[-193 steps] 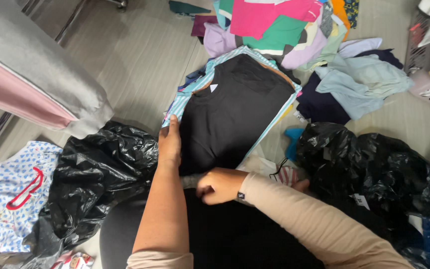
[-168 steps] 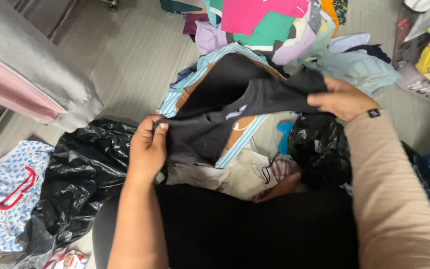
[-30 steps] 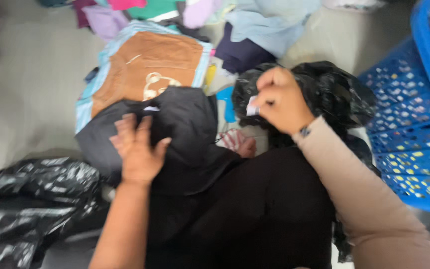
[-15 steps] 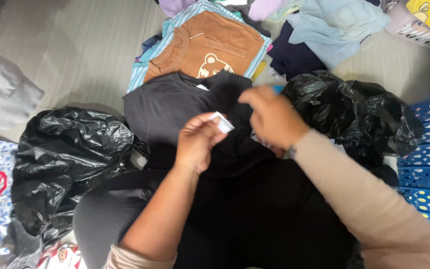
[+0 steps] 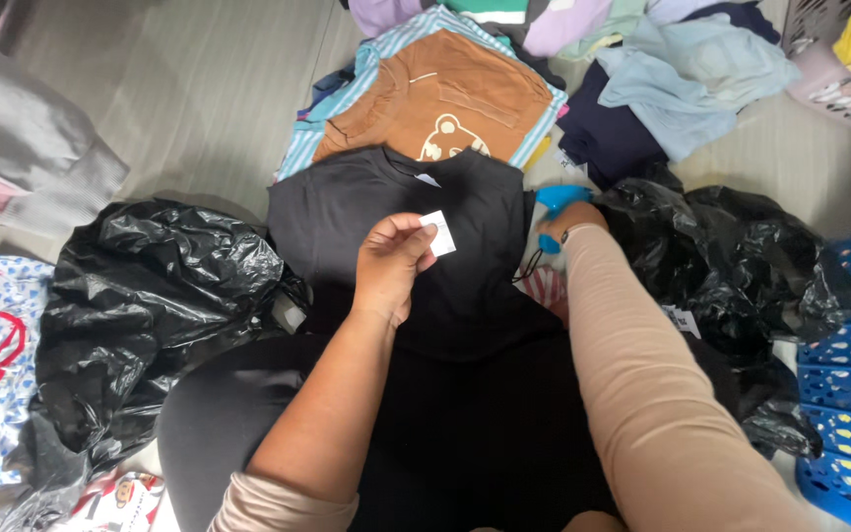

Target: The person sits on the floor and folds a pile of children's clothing. They use a blue handheld device to apply a white sticker to the collar area of each garment, including a black t-shirt, a brown t-shirt with a tiger graphic, a striped shirt, and a white shirt with superhero prints.

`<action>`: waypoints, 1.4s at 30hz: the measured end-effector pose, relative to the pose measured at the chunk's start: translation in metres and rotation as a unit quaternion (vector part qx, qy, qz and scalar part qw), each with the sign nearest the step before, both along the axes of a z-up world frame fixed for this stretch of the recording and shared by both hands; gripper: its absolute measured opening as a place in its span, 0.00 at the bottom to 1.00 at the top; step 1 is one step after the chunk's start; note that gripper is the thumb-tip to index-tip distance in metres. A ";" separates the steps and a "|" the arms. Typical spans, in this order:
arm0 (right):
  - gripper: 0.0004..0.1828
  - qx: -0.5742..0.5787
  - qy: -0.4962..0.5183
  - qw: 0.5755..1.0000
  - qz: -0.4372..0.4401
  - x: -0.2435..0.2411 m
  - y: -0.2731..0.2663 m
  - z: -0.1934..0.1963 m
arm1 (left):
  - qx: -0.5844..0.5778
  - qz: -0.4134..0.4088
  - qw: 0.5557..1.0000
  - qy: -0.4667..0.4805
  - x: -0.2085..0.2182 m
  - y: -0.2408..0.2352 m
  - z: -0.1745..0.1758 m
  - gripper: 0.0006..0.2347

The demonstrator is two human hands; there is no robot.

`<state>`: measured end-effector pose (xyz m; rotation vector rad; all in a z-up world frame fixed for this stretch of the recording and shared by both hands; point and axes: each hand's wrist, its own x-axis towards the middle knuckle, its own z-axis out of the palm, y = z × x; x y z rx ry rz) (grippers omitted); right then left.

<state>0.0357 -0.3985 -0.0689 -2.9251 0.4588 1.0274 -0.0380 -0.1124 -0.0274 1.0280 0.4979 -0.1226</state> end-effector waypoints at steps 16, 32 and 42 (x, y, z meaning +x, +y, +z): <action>0.10 0.318 -0.312 0.886 -0.126 -0.056 0.067 0.136 | 0.023 0.042 0.997 -0.054 0.006 -0.001 0.003 0.03; 0.11 0.657 -0.309 0.683 -0.076 -0.119 0.154 0.092 | 0.070 0.077 0.978 -0.182 -0.007 -0.002 0.030 0.02; 0.06 0.632 -0.362 0.681 -0.073 -0.122 0.158 0.074 | 0.206 0.114 0.931 -0.277 -0.013 0.000 0.028 0.03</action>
